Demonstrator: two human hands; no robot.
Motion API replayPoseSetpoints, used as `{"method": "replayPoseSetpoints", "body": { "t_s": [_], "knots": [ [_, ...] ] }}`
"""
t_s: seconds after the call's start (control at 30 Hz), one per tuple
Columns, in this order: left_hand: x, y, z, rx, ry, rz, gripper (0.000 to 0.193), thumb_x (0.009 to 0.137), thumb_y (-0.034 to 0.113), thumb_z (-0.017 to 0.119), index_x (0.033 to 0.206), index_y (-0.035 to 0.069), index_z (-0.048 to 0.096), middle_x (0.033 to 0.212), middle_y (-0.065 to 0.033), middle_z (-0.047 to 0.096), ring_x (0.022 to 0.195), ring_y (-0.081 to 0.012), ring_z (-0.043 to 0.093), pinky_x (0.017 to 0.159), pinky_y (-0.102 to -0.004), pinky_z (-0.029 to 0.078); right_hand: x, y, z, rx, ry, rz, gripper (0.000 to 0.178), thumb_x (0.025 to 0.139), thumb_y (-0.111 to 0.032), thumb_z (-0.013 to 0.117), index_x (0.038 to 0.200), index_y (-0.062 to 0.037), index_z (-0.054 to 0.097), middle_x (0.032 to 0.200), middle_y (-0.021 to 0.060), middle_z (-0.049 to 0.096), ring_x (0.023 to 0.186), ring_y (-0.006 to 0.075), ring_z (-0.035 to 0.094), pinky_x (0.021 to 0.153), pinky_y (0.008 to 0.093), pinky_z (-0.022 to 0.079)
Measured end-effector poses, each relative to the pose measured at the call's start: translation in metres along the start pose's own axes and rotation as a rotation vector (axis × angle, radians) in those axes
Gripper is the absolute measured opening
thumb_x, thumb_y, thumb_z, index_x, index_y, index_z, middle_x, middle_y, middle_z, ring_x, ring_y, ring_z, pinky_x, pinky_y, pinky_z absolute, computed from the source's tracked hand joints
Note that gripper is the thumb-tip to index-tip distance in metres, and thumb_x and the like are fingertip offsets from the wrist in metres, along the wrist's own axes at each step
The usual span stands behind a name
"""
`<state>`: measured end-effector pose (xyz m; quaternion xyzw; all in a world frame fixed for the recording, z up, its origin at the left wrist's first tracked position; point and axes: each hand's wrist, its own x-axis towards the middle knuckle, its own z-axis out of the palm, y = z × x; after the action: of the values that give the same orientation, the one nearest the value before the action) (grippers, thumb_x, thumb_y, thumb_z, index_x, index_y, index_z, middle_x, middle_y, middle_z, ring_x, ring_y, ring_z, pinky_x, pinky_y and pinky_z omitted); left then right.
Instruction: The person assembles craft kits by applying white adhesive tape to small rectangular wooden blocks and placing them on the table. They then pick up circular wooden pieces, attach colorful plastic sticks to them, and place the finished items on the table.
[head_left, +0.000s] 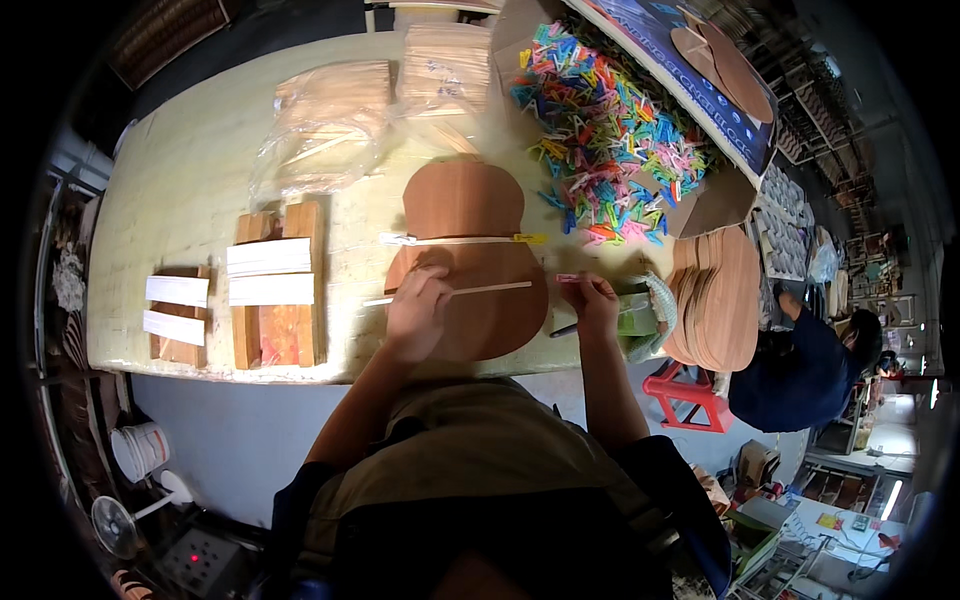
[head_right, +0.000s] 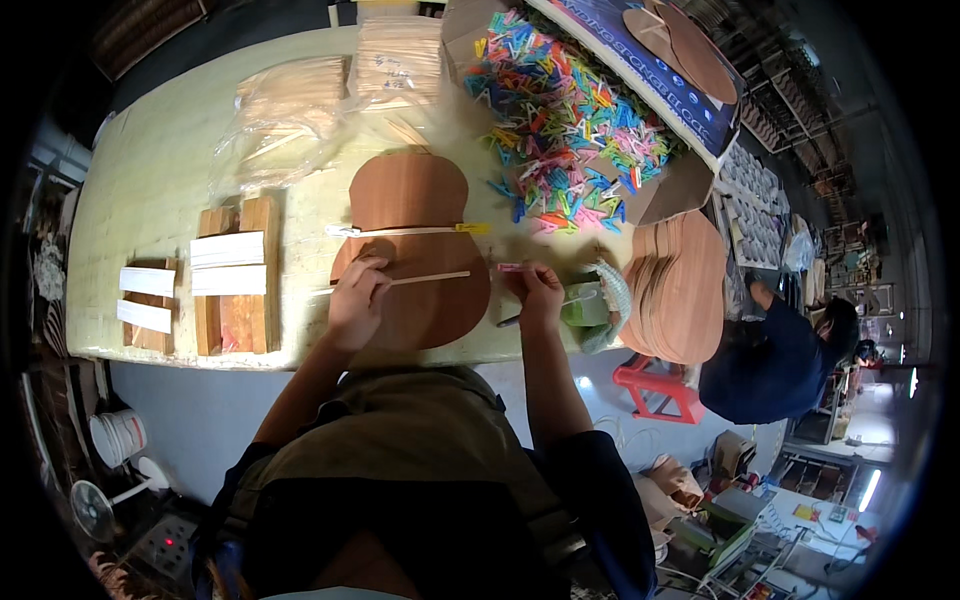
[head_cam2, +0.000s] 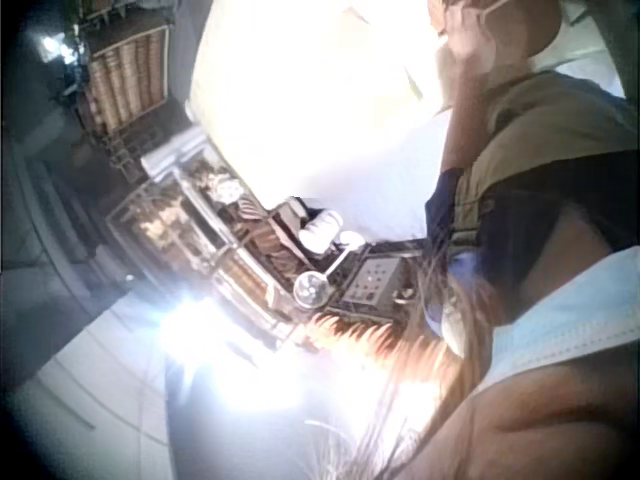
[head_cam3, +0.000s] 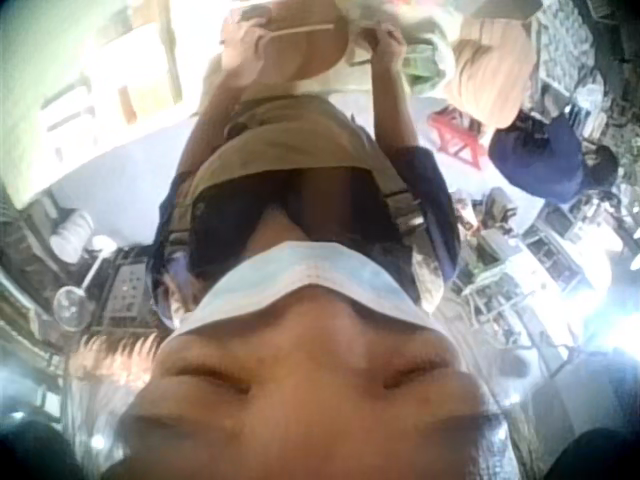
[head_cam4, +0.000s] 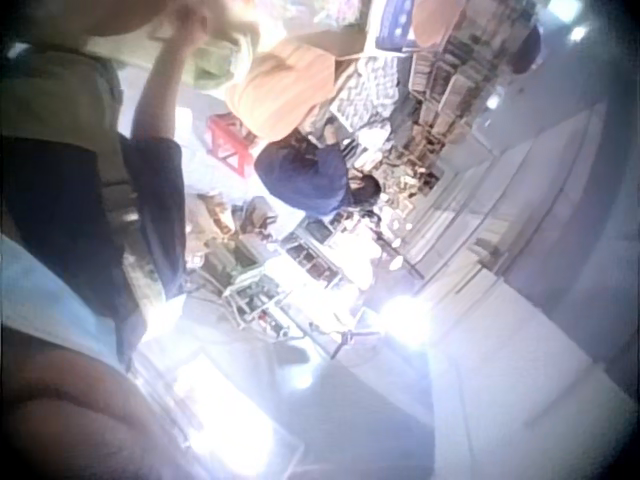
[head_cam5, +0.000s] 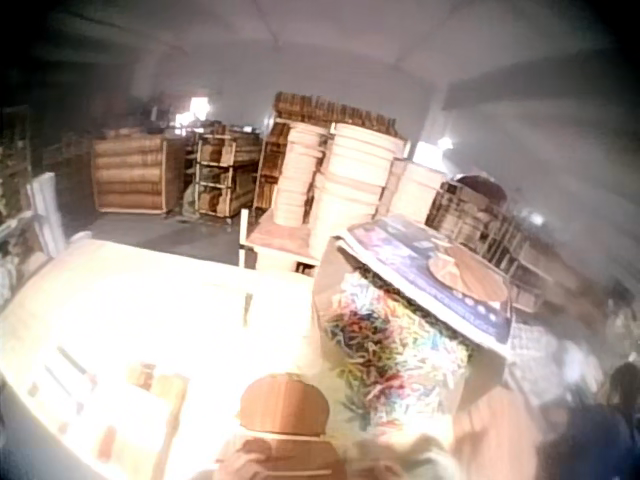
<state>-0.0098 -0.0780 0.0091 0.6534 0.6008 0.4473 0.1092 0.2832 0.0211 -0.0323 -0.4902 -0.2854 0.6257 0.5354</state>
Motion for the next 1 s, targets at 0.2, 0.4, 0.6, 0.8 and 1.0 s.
{"method": "replayPoseSetpoints", "body": {
  "t_s": [0.2,0.4,0.6,0.8,1.0],
  "knots": [
    [0.007,0.000,0.030,-0.020,-0.012,0.064,0.010,0.076,-0.006,0.063,0.082,0.001,0.058,0.105,-0.0160,0.061,0.101,-0.0342,0.059,0.087,-0.0387,0.049,-0.010,-0.001,0.011,0.017,0.028,0.128,0.007,0.091,-0.009,0.059,0.089,-0.0022,0.058,0.087,0.0110,0.065,0.078,0.0220,0.067,0.073,0.0335,0.057],
    [0.007,-0.001,0.035,-0.049,-0.023,0.031,0.010,0.075,-0.005,0.062,0.080,0.002,0.056,0.099,-0.0140,0.061,0.104,-0.0340,0.058,0.088,-0.0404,0.048,-0.017,0.006,0.018,0.042,0.006,0.179,0.008,0.091,-0.010,0.059,0.091,-0.0012,0.058,0.089,0.0112,0.065,0.078,0.0203,0.066,0.072,0.0327,0.057],
    [0.008,-0.003,0.033,-0.063,-0.026,0.066,0.009,0.076,-0.004,0.062,0.081,0.002,0.057,0.099,-0.0138,0.061,0.102,-0.0335,0.058,0.088,-0.0396,0.048,0.003,-0.004,0.012,-0.424,-0.057,0.084,0.019,0.092,-0.014,0.059,0.105,-0.0005,0.058,0.099,0.0096,0.065,0.083,0.0231,0.065,0.075,0.0328,0.053],
    [0.007,-0.009,0.031,-0.087,-0.100,0.005,0.003,0.081,0.001,0.059,0.081,0.002,0.056,0.101,-0.0136,0.061,0.099,-0.0334,0.057,0.090,-0.0401,0.046,0.092,-0.025,0.049,-1.714,-0.251,-1.161,0.032,0.078,-0.003,0.060,0.109,-0.0057,0.060,0.128,0.0131,0.050,0.102,0.0351,0.059,0.079,0.0418,0.053],
    [0.013,-0.006,0.025,-0.137,-0.124,0.066,0.004,0.081,0.002,0.057,0.081,0.002,0.053,0.099,-0.0138,0.059,0.097,-0.0340,0.056,0.088,-0.0401,0.045,0.151,-0.010,0.052,-1.971,-0.368,-0.695,0.021,0.077,-0.002,0.058,0.096,-0.0088,0.066,0.118,0.0134,0.054,0.106,0.0327,0.058,0.081,0.0421,0.053]
  ]
}}
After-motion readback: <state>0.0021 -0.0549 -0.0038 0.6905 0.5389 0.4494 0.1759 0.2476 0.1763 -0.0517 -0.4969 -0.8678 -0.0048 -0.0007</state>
